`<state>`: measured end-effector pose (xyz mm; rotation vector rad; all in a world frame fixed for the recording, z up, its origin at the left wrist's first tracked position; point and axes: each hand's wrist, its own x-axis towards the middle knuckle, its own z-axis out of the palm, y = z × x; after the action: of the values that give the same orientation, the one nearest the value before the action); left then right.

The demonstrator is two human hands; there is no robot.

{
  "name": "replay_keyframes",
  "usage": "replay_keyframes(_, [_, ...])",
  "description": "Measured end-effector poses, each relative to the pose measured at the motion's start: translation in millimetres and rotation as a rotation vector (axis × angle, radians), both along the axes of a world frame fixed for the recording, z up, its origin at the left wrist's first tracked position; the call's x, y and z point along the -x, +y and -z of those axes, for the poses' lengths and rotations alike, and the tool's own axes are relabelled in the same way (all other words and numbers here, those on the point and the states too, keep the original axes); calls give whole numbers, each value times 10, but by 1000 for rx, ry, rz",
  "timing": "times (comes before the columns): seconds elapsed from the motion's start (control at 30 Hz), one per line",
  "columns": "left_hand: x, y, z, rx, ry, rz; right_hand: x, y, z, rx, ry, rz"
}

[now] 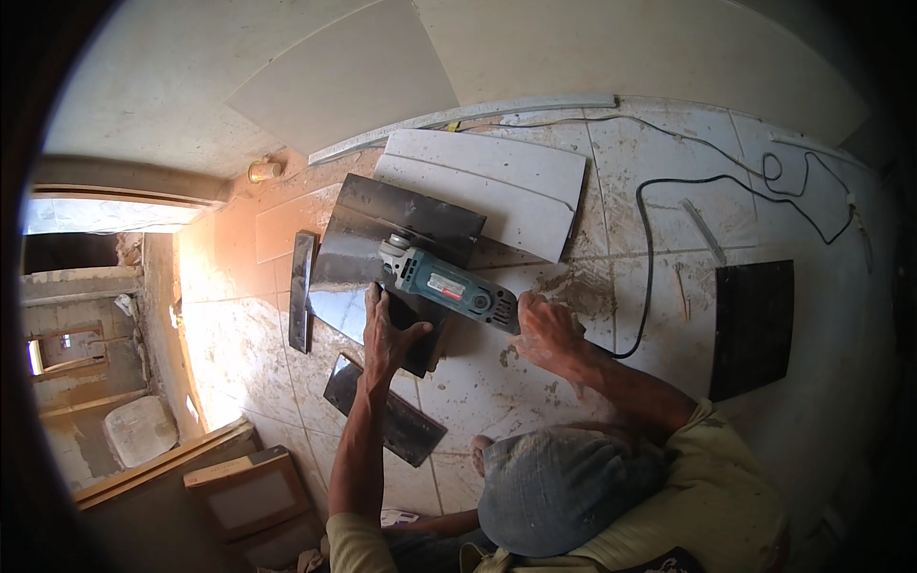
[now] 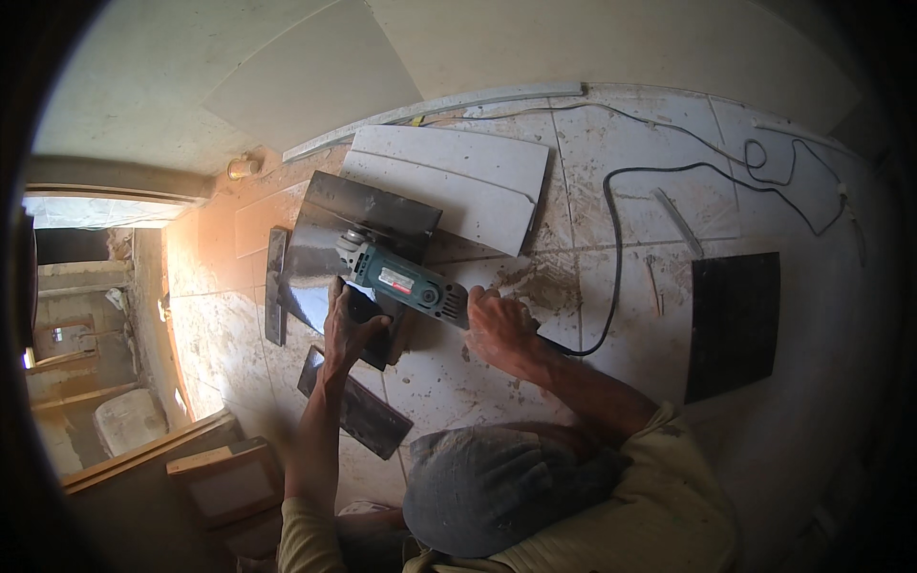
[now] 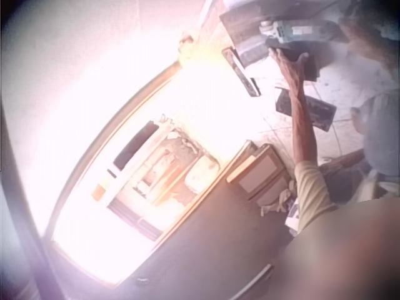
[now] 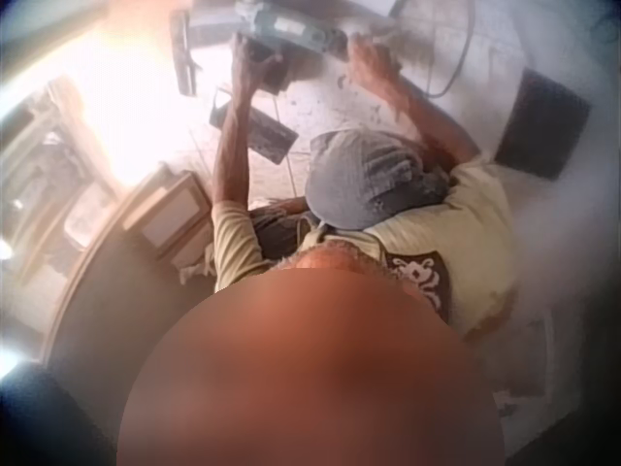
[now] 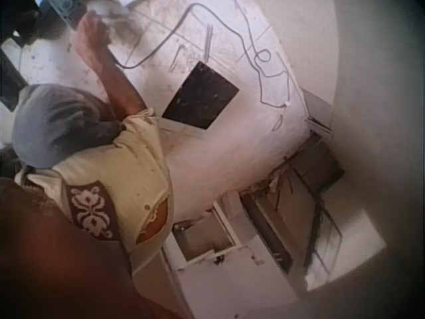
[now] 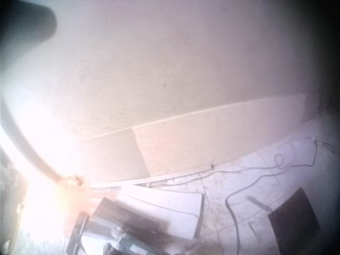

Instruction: The person uses an angle grinder to cut pieces of tile while sitting on a floor.

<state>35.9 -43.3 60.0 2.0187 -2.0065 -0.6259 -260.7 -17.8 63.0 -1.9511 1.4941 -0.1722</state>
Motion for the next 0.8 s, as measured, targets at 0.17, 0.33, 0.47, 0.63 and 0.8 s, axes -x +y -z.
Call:
replay_keyframes(0.17, [10, 15, -1, 5, -10, -18, 46, 23, -14, -21, 32, -28])
replay_keyframes(0.33, [27, -14, -66, -98, 34, -16, 92, 71, 83, -10, 24, -18])
replay_keyframes(0.47, [19, -24, -62, -115, 27, -14, 108, 91, 100, 4, 18, -16])
replay_keyframes(0.63, [-1, 11, -10, -4, 4, -2, 134, 100, 82, 8, 10, -32])
replay_keyframes(0.8, [1, 3, 2, -17, 6, 3, 137, 115, 65, -7, 18, -10])
